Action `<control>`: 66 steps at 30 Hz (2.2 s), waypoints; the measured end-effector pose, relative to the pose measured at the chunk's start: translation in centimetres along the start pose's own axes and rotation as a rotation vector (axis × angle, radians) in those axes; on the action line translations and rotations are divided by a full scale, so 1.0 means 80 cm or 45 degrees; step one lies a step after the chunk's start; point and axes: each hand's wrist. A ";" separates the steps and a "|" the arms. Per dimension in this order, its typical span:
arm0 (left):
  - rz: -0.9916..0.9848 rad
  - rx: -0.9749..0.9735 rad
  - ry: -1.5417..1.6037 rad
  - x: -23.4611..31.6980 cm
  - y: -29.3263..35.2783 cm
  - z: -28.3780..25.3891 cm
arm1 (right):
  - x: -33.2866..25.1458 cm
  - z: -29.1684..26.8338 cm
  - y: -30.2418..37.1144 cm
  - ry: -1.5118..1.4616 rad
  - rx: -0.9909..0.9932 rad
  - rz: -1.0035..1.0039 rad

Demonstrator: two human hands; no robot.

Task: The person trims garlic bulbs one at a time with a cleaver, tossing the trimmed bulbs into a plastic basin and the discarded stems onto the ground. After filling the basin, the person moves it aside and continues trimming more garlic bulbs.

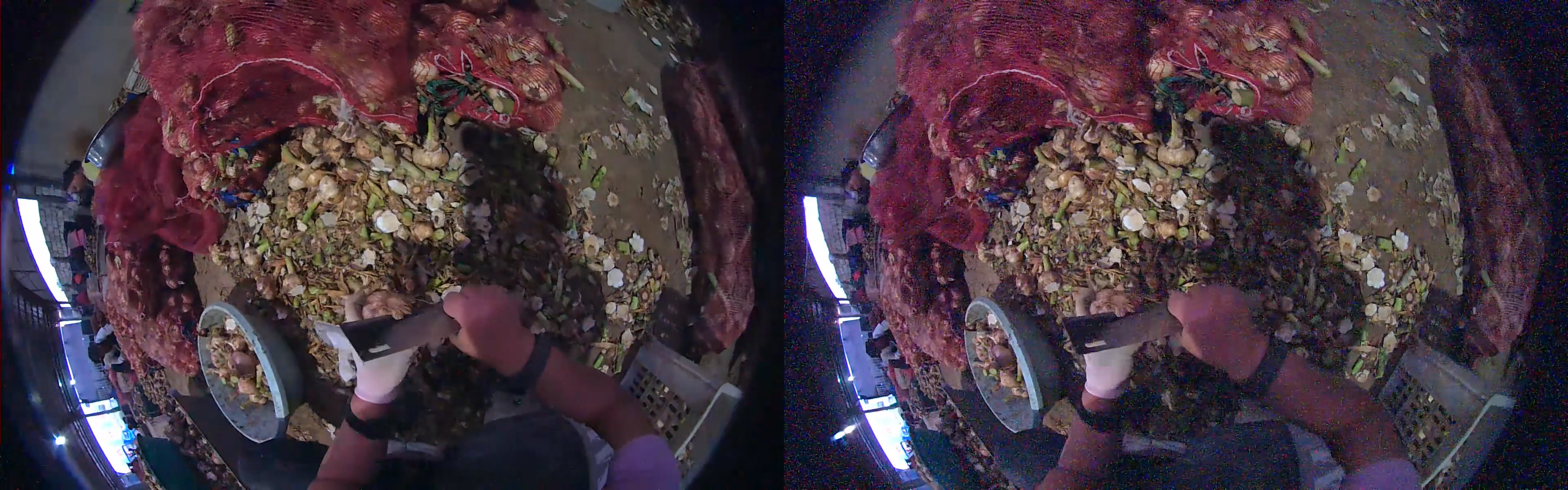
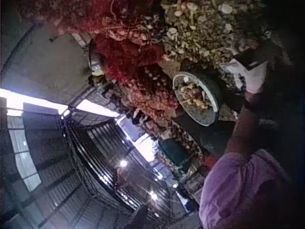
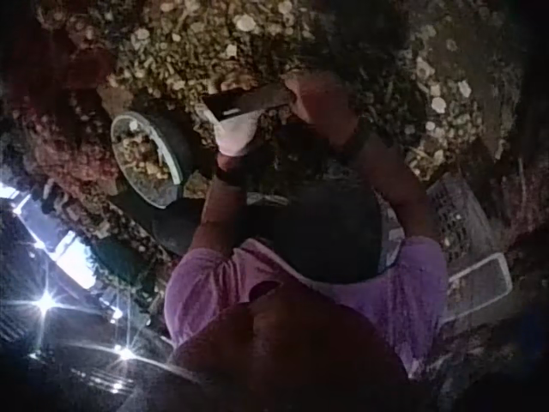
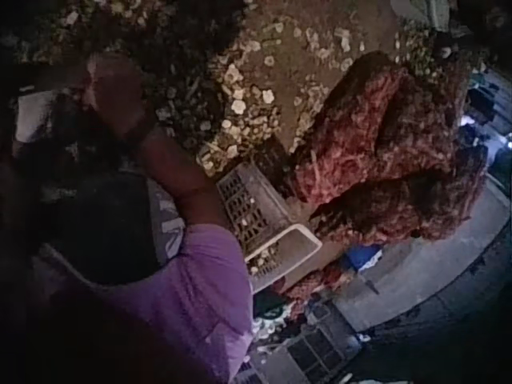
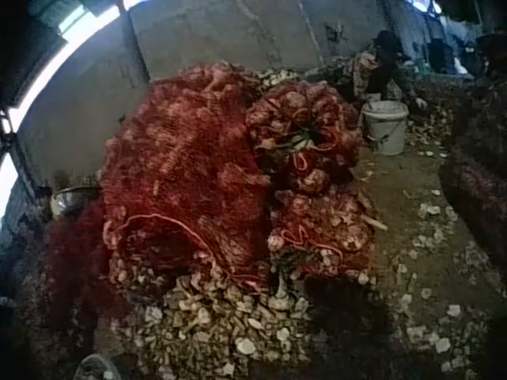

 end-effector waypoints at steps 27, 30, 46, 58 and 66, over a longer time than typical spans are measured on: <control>-0.080 -0.033 -0.020 -0.125 -0.208 -0.045 | 0.048 0.006 0.002 -0.403 -0.066 0.785; -0.106 -0.146 0.234 -0.057 -0.089 -0.012 | 0.038 0.013 -0.008 -0.288 -0.048 0.521; -0.387 0.194 0.450 -0.025 0.015 -0.002 | 0.030 0.041 0.007 -0.068 0.035 -0.017; -0.092 -0.263 0.178 0.015 0.006 0.013 | 0.015 0.021 -0.041 -0.729 0.052 -0.190; -0.157 0.268 -0.438 0.027 -0.003 -0.079 | 0.079 0.025 -0.010 -0.293 -0.335 0.750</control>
Point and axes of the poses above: each hand's wrist, its own y-axis away from the middle knuckle, its own z-axis out of the palm, x = y × z, and after that the axes turned 2 degrees about x, right-handed
